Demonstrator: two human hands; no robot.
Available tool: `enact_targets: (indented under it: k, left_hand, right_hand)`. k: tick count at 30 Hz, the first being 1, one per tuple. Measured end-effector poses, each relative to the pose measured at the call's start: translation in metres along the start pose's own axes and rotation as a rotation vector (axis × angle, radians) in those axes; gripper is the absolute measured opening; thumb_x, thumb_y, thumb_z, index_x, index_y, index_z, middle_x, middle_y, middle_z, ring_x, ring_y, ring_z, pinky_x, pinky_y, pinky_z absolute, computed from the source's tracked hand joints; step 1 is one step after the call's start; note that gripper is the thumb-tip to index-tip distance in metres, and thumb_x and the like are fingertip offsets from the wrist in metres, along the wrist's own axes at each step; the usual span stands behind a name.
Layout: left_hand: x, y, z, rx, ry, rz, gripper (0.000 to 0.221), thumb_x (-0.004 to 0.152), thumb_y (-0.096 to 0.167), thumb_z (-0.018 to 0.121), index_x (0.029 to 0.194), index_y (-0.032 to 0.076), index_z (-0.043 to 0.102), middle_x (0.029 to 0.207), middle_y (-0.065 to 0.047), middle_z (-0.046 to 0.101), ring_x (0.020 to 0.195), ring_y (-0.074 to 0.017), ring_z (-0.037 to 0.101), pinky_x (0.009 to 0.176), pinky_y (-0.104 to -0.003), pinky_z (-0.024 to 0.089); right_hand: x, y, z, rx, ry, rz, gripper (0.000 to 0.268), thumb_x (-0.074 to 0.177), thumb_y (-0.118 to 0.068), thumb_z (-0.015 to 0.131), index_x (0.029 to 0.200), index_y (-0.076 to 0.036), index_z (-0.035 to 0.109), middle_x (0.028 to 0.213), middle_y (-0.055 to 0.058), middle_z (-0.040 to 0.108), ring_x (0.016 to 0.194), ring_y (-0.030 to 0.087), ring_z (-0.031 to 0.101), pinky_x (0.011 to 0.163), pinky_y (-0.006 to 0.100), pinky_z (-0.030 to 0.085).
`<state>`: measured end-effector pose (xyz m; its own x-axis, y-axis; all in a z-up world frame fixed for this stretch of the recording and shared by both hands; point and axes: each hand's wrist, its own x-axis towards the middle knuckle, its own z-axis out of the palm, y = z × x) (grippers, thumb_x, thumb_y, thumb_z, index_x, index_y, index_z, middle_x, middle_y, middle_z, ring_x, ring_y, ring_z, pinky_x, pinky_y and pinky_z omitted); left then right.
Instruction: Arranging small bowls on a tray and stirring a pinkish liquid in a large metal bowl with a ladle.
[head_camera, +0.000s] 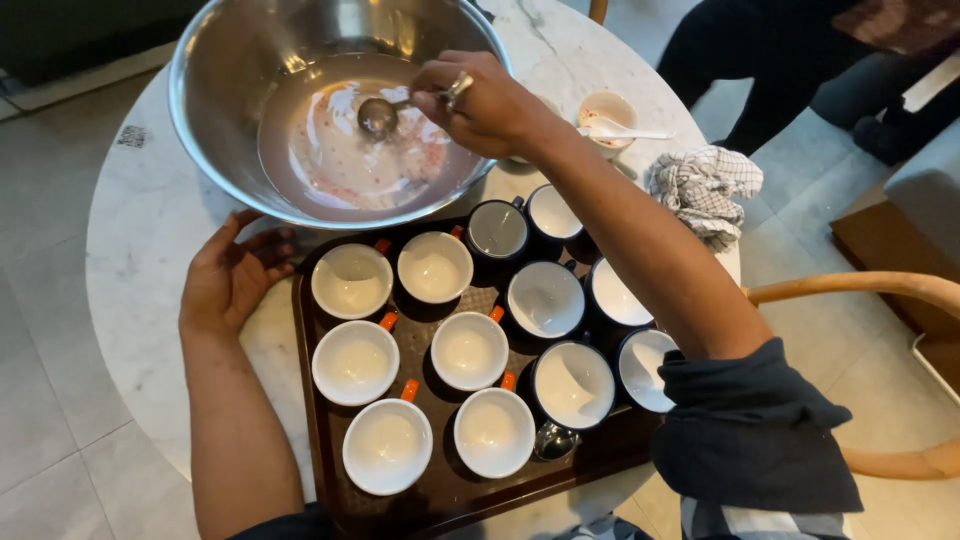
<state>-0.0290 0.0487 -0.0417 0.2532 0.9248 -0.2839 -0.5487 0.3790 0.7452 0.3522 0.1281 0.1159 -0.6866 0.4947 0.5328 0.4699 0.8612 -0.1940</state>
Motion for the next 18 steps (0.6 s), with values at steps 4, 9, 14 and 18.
enact_targets:
  k: [4, 9, 14, 18]
  left_hand:
    - [0.006, -0.007, -0.012, -0.045, -0.036, 0.001, 0.029, 0.102, 0.040, 0.059, 0.121, 0.020, 0.064, 0.105, -0.016, 0.073, 0.089, -0.0298, 0.070, 0.076, -0.042, 0.055]
    - [0.006, -0.006, -0.012, -0.085, -0.032, 0.020, 0.033, 0.100, 0.037, 0.060, 0.125, 0.015, 0.062, 0.108, -0.018, 0.074, 0.088, -0.0297, 0.072, 0.078, -0.045, 0.056]
    - [0.000, -0.001, 0.003, -0.067, -0.035, 0.018, 0.041, 0.098, 0.035, 0.061, 0.128, 0.008, 0.062, 0.100, -0.020, 0.073, 0.085, -0.0288, 0.072, 0.078, -0.044, 0.059]
    - [-0.010, 0.007, 0.015, -0.018, -0.012, 0.018, 0.042, 0.099, 0.035, 0.057, 0.132, 0.009, 0.060, 0.102, -0.019, 0.072, 0.086, -0.0287, 0.071, 0.078, -0.045, 0.058]
  right_hand:
    - [-0.008, 0.002, 0.003, 0.053, -0.066, 0.211, 0.029, 0.109, -0.015, 0.046, 0.104, 0.002, 0.069, 0.092, 0.018, 0.066, 0.081, 0.031, 0.062, 0.073, 0.043, 0.049]
    - [-0.003, -0.020, -0.007, 0.081, -0.094, 0.330, 0.024, 0.106, -0.006, 0.052, 0.113, 0.006, 0.072, 0.106, 0.023, 0.075, 0.089, 0.032, 0.072, 0.077, 0.041, 0.059]
    - [-0.011, -0.034, -0.021, -0.036, -0.217, 0.524, 0.023, 0.108, -0.010, 0.050, 0.103, 0.001, 0.069, 0.097, 0.019, 0.071, 0.086, 0.036, 0.065, 0.075, 0.047, 0.049]
    - [-0.024, -0.024, -0.026, -0.063, -0.176, 0.444, 0.023, 0.108, -0.002, 0.056, 0.117, 0.007, 0.074, 0.102, 0.025, 0.074, 0.078, 0.035, 0.070, 0.064, 0.043, 0.057]
